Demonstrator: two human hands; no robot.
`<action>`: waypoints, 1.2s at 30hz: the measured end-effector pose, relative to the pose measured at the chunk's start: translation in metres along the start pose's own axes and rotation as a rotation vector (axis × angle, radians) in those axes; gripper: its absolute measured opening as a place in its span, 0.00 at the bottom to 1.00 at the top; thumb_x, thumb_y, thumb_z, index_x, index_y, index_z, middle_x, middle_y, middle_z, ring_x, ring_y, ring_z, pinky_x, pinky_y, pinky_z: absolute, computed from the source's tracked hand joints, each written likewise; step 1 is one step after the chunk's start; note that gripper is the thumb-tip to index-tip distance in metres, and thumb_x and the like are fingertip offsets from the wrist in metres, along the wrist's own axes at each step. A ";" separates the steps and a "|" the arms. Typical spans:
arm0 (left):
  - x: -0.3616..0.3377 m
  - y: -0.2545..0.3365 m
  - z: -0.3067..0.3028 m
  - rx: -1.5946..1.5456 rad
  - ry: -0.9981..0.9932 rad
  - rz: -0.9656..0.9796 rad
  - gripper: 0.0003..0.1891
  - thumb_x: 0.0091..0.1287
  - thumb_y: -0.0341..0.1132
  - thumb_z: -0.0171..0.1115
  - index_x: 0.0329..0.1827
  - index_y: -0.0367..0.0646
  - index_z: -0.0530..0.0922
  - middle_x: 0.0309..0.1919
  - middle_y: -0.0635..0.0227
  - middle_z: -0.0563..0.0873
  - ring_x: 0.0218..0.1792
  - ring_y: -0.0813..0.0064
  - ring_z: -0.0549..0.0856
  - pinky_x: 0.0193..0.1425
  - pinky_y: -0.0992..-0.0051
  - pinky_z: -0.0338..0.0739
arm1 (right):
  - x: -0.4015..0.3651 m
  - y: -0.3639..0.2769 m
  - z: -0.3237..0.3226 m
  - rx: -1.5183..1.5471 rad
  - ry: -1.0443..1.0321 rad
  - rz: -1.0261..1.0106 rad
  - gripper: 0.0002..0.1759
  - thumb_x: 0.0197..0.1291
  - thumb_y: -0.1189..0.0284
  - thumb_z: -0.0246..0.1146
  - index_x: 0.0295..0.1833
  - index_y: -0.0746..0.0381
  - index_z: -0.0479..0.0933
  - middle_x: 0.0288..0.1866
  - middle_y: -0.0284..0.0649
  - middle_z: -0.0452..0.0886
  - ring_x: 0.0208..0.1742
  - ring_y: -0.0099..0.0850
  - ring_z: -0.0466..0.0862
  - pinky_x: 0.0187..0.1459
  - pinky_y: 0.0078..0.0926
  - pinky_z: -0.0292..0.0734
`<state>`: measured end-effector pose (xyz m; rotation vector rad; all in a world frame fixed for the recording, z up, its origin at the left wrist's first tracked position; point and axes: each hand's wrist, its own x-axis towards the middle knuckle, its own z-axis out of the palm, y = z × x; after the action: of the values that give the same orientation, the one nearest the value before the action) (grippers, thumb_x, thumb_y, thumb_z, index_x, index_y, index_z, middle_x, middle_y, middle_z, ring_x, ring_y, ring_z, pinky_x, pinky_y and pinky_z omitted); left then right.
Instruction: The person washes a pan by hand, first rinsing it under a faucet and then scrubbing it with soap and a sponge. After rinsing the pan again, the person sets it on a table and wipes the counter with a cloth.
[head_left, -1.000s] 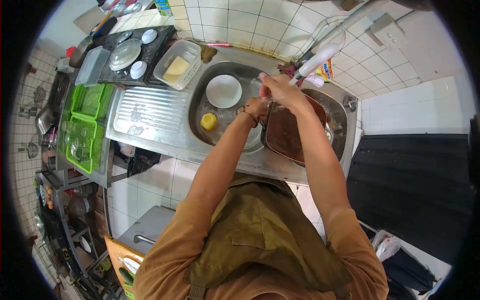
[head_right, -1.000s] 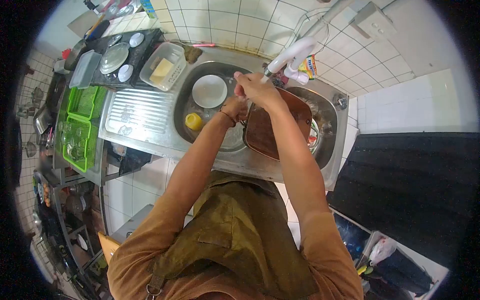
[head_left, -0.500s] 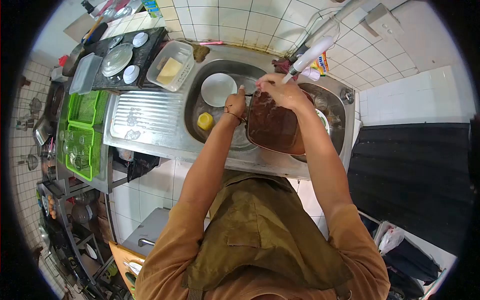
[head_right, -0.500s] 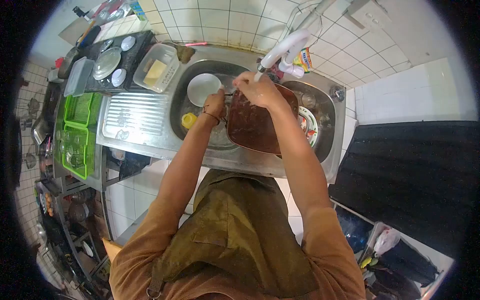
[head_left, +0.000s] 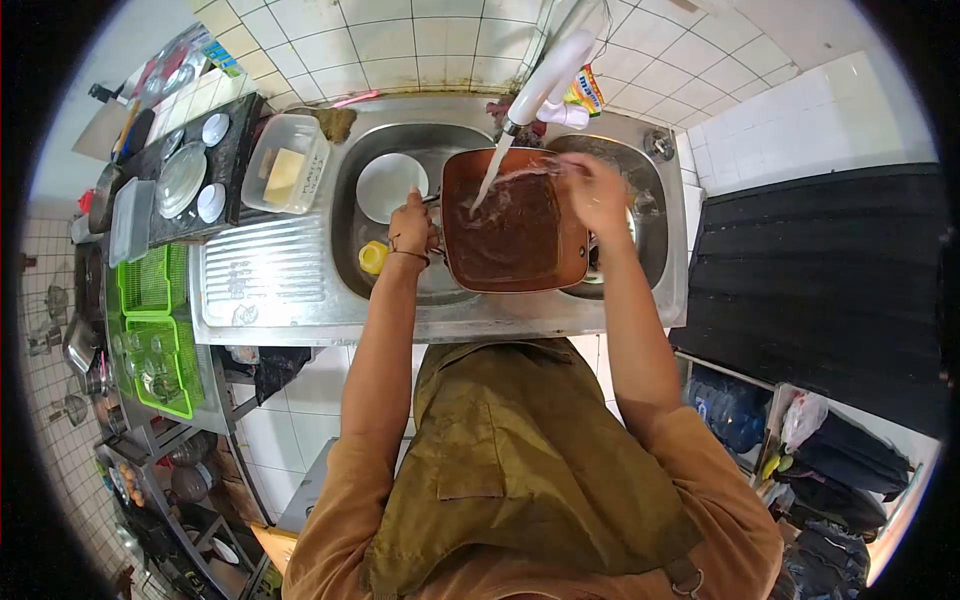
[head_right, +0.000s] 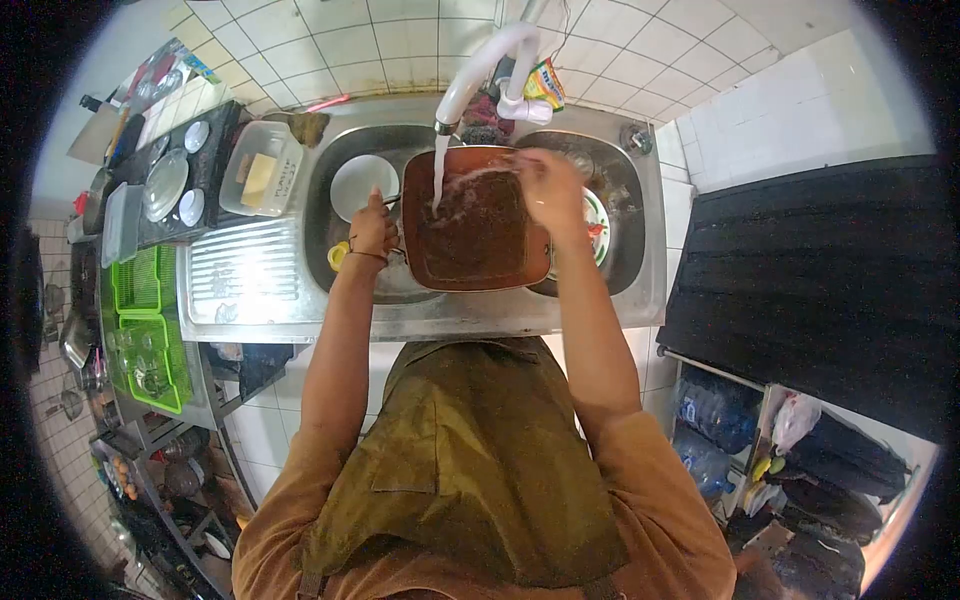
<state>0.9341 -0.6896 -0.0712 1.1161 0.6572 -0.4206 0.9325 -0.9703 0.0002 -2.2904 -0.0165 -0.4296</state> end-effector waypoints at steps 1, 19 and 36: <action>-0.002 0.001 -0.002 -0.021 -0.009 -0.004 0.22 0.73 0.55 0.51 0.23 0.53 0.64 0.14 0.81 0.58 0.11 0.82 0.58 0.15 0.77 0.52 | -0.012 0.027 -0.012 -0.091 0.124 0.011 0.13 0.62 0.65 0.60 0.48 0.58 0.83 0.41 0.49 0.85 0.44 0.45 0.85 0.49 0.40 0.77; -0.027 0.017 -0.011 0.011 -0.003 0.029 0.25 0.74 0.57 0.49 0.21 0.54 0.61 0.13 0.80 0.58 0.10 0.82 0.55 0.13 0.77 0.51 | -0.050 0.081 -0.007 0.040 -0.091 0.492 0.18 0.64 0.58 0.58 0.41 0.62 0.82 0.33 0.49 0.84 0.37 0.45 0.84 0.42 0.37 0.76; -0.125 0.157 -0.041 0.181 -0.016 0.340 0.14 0.75 0.46 0.52 0.29 0.53 0.68 0.17 0.82 0.62 0.15 0.91 0.62 0.14 0.84 0.53 | -0.035 0.005 0.147 -0.041 -0.581 0.537 0.14 0.53 0.66 0.60 0.40 0.61 0.85 0.45 0.50 0.84 0.48 0.49 0.83 0.52 0.45 0.76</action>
<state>0.9273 -0.5921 0.1089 1.3674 0.4094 -0.1983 0.9445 -0.8642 -0.1068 -2.2649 0.3101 0.5152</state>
